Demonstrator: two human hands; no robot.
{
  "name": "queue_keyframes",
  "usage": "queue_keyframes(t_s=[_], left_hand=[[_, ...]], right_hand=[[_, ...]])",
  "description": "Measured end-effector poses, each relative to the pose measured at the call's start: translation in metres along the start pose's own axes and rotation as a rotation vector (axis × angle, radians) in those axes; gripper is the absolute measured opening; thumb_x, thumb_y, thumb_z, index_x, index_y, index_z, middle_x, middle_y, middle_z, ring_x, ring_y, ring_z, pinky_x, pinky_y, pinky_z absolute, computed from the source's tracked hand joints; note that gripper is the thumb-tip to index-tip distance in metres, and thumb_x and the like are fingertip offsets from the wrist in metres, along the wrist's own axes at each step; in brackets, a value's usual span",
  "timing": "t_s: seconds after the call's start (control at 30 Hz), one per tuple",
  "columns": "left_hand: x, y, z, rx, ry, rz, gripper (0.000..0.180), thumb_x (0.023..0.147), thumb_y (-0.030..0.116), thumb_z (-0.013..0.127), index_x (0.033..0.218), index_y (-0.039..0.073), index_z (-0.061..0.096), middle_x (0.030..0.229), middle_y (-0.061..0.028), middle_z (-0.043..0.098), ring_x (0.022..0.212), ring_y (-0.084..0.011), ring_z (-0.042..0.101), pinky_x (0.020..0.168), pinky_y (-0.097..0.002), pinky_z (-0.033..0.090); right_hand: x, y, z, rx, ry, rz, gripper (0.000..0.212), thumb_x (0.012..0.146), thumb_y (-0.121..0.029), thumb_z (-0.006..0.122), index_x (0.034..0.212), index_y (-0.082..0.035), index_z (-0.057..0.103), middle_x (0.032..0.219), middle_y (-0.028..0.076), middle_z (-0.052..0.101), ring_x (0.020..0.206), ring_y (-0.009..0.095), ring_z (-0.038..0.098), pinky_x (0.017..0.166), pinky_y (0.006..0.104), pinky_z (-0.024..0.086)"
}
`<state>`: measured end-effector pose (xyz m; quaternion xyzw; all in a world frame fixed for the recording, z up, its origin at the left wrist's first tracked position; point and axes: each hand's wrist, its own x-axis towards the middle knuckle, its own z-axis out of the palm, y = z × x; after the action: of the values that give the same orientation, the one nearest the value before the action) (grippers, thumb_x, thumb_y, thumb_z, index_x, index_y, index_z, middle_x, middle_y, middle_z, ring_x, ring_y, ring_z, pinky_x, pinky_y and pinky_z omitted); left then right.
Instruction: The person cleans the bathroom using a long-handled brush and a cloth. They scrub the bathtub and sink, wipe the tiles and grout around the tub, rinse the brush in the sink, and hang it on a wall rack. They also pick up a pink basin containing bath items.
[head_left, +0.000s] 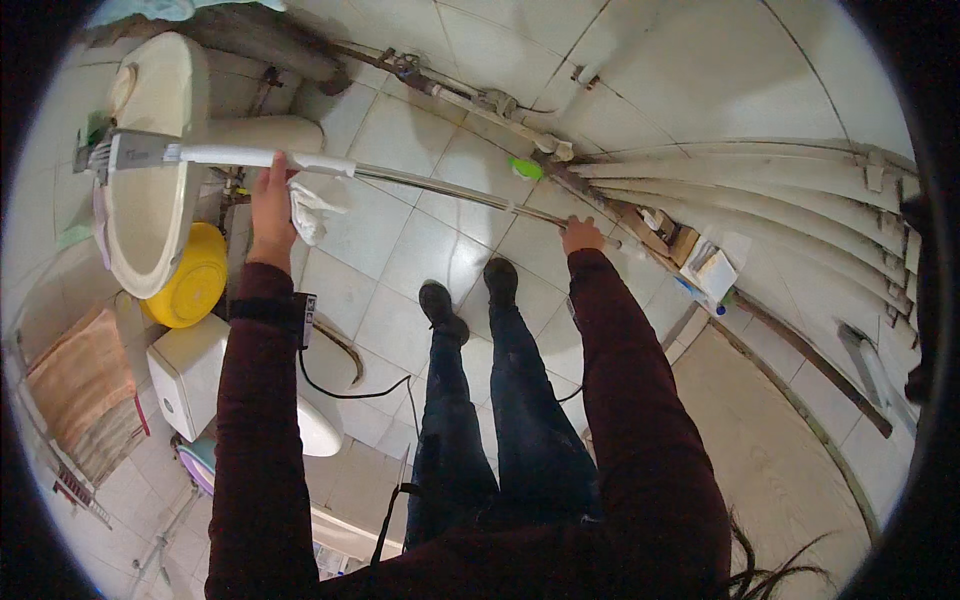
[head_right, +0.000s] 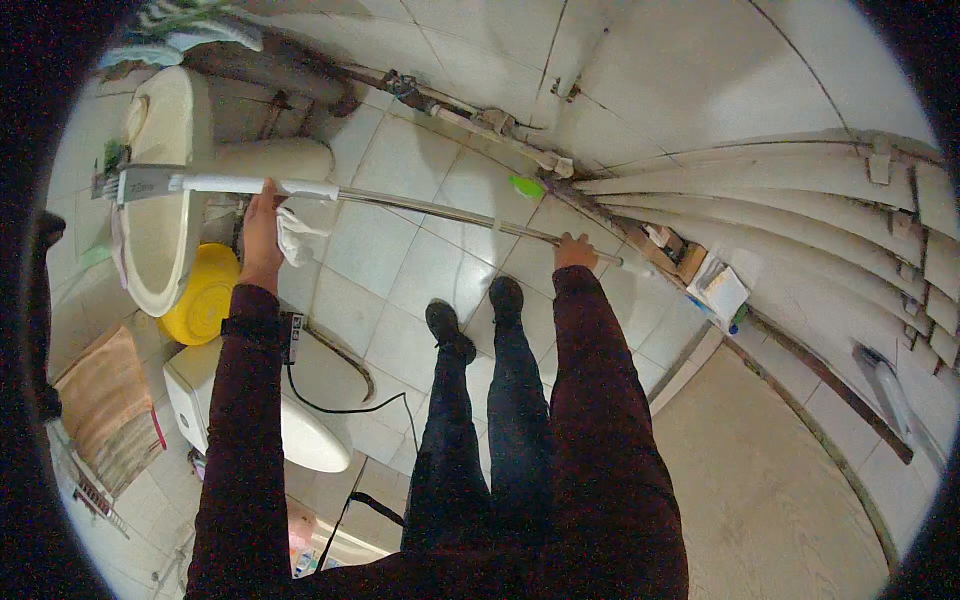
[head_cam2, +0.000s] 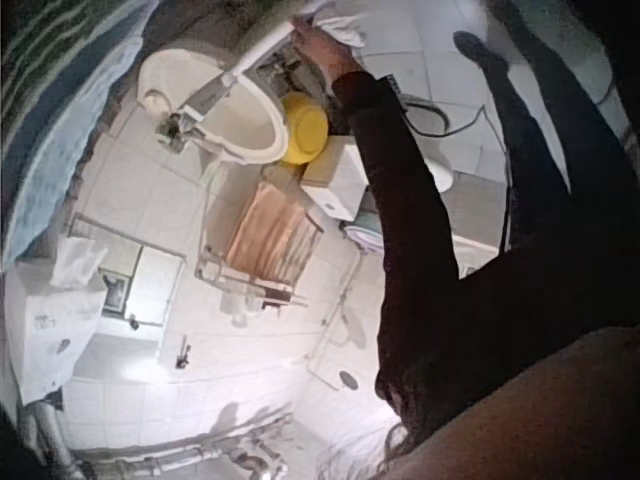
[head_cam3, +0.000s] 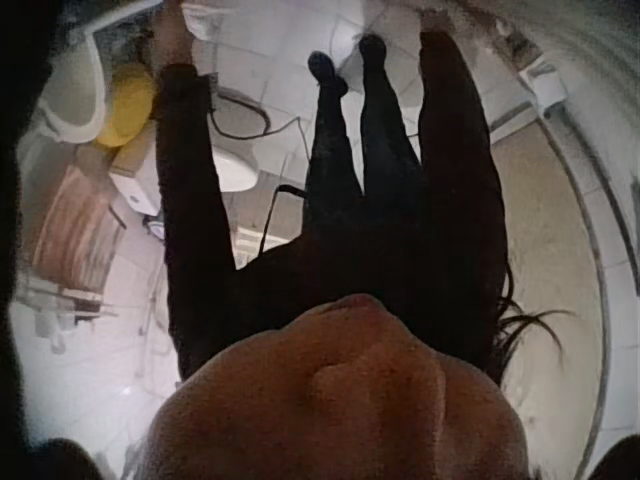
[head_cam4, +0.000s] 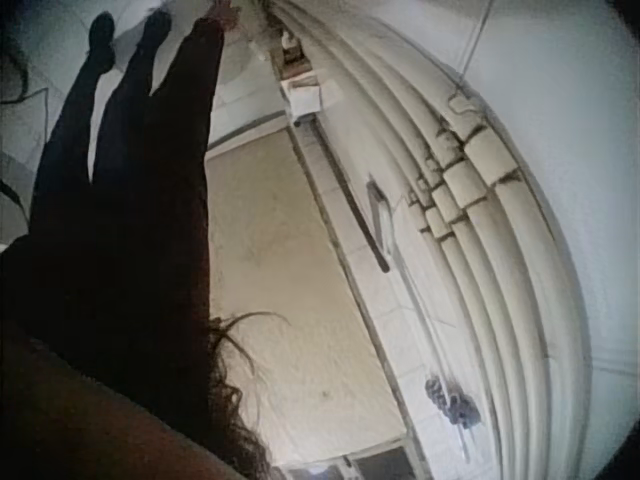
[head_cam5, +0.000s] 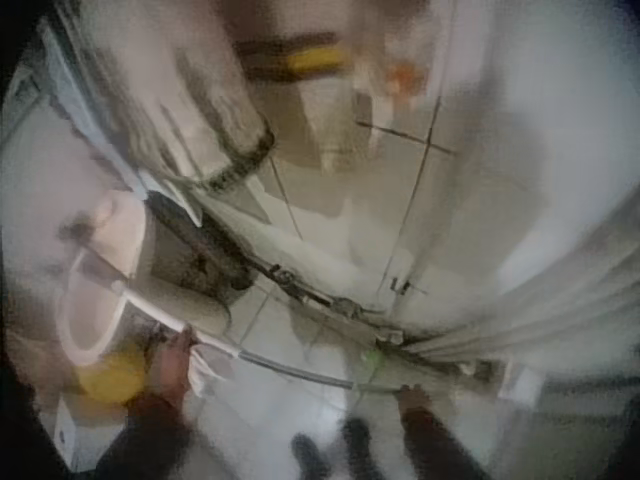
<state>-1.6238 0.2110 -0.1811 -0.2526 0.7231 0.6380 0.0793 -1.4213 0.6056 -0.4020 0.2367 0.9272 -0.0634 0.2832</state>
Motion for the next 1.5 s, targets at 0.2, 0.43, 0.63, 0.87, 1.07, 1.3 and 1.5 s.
queue_keyframes(t_s=[0.2,0.43,0.63,0.87,1.07,1.3,1.5], left_hand=[[0.010,-0.010,0.003,-0.096,-0.018,0.034,0.029,0.091,0.028,0.051,0.102,0.001,0.053,0.091,-0.0064,0.058,0.082,-0.0149,0.054,0.072,-0.0279,0.045],[0.039,-0.025,-0.002,-0.002,0.002,0.033,0.033,0.090,0.030,0.052,0.104,0.000,0.051,0.097,-0.0076,0.057,0.085,-0.0153,0.053,0.074,-0.0297,0.044],[0.053,-0.026,-0.005,-0.017,-0.043,-0.006,0.043,0.089,0.031,0.053,0.117,-0.001,0.047,0.102,-0.0094,0.058,0.090,-0.0180,0.052,0.077,-0.0305,0.042],[0.029,-0.022,-0.019,0.274,-0.049,0.206,0.045,0.087,0.039,0.053,0.109,0.000,0.053,0.105,-0.0113,0.059,0.089,-0.0208,0.056,0.080,-0.0331,0.044],[-0.019,0.011,-0.052,-0.359,0.001,-0.230,0.046,0.087,0.036,0.054,0.110,-0.004,0.052,0.106,-0.0123,0.058,0.085,-0.0190,0.056,0.079,-0.0309,0.046],[-0.166,0.058,-0.115,-0.886,-0.173,-0.075,0.029,0.086,0.008,0.049,0.112,-0.006,0.049,0.104,-0.0126,0.058,0.096,-0.0211,0.056,0.087,-0.0317,0.044],[-0.319,0.087,-0.163,-0.829,0.040,0.083,0.028,0.092,0.013,0.046,0.114,-0.004,0.051,0.105,-0.0088,0.059,0.095,-0.0173,0.057,0.088,-0.0297,0.044]], right_hand=[[0.021,-0.019,0.020,0.086,0.002,0.017,0.031,0.083,-0.027,0.054,0.113,-0.018,0.054,0.102,0.014,0.052,0.083,0.031,0.060,0.069,0.0413,0.051],[-0.014,-0.019,0.027,0.252,-0.178,-0.132,0.046,0.080,-0.018,0.050,0.124,-0.009,0.042,0.107,0.022,0.053,0.090,0.038,0.058,0.075,0.0451,0.049],[-0.068,0.027,0.033,0.393,-0.317,-0.215,0.045,0.077,-0.022,0.055,0.118,-0.005,0.046,0.098,0.024,0.059,0.091,0.039,0.057,0.083,0.0434,0.045],[-0.106,0.069,0.013,0.348,-0.345,-0.148,0.044,0.076,-0.028,0.058,0.113,-0.005,0.049,0.101,0.022,0.060,0.095,0.037,0.057,0.082,0.0419,0.046],[-0.091,0.043,-0.033,0.306,-0.459,-0.190,0.037,0.081,-0.029,0.056,0.109,-0.004,0.055,0.105,0.020,0.059,0.096,0.034,0.057,0.084,0.0398,0.044],[-0.158,-0.142,-0.177,0.883,-0.950,-0.635,0.056,0.089,-0.048,0.045,0.127,-0.007,0.039,0.117,0.008,0.051,0.101,0.018,0.053,0.086,0.0302,0.042],[-0.331,-0.275,-0.289,1.282,-1.467,-0.802,0.048,0.090,-0.035,0.050,0.127,-0.006,0.039,0.117,0.008,0.050,0.101,0.018,0.053,0.086,0.0340,0.043]])
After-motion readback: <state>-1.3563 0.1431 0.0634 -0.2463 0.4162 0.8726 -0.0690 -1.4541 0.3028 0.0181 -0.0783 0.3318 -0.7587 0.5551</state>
